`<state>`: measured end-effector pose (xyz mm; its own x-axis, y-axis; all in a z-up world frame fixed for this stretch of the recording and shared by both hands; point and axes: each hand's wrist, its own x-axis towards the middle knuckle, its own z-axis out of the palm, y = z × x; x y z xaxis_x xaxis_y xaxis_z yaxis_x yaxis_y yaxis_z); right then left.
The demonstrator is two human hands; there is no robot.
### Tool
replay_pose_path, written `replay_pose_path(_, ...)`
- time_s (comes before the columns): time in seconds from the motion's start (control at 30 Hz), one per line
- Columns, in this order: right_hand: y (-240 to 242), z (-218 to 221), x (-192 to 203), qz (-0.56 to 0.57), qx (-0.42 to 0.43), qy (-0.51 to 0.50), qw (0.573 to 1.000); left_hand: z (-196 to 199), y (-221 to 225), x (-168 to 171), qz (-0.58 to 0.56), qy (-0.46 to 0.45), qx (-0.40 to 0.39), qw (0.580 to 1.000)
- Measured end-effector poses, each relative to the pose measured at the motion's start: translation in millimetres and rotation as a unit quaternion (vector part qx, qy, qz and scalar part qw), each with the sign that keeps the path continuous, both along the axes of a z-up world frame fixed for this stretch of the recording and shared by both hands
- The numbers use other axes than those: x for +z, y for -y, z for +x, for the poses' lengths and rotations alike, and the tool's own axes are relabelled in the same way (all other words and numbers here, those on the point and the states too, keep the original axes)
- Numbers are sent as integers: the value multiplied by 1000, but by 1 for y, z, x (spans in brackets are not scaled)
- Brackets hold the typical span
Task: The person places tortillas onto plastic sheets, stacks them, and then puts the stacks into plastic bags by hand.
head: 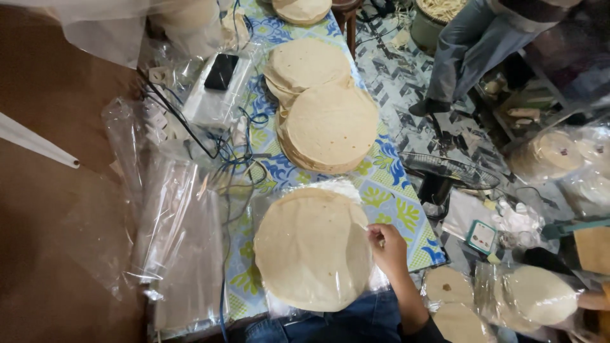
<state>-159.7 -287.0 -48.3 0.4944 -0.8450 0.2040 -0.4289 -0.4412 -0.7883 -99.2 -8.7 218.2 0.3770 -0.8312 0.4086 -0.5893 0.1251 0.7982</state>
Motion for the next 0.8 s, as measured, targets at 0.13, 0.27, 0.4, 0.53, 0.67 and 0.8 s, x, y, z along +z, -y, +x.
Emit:
replay_pose_path(0.13,-5,9,20,-3,-13,50,999,63,23,-53,8,-7,-52,999)
replay_pose_path(0.27,-5,13,26,33,-23,-9,999,98,43,-133,14,-15,-98,995)
replay_pose_path(0.4,-14,20,38,78,-20,-28,996,118,41,-199,135,175,92,971)
replay_pose_path(0.53,-20,23,61,109,-8,-27,994,112,33,-223,196,216,148,945)
replay_pose_path(0.67,-13,23,38,33,-5,-39,999,113,29,-220,209,218,169,938)
replay_pose_path(0.8,-15,24,31,-16,-24,-56,998,116,25,-220,201,214,169,941)
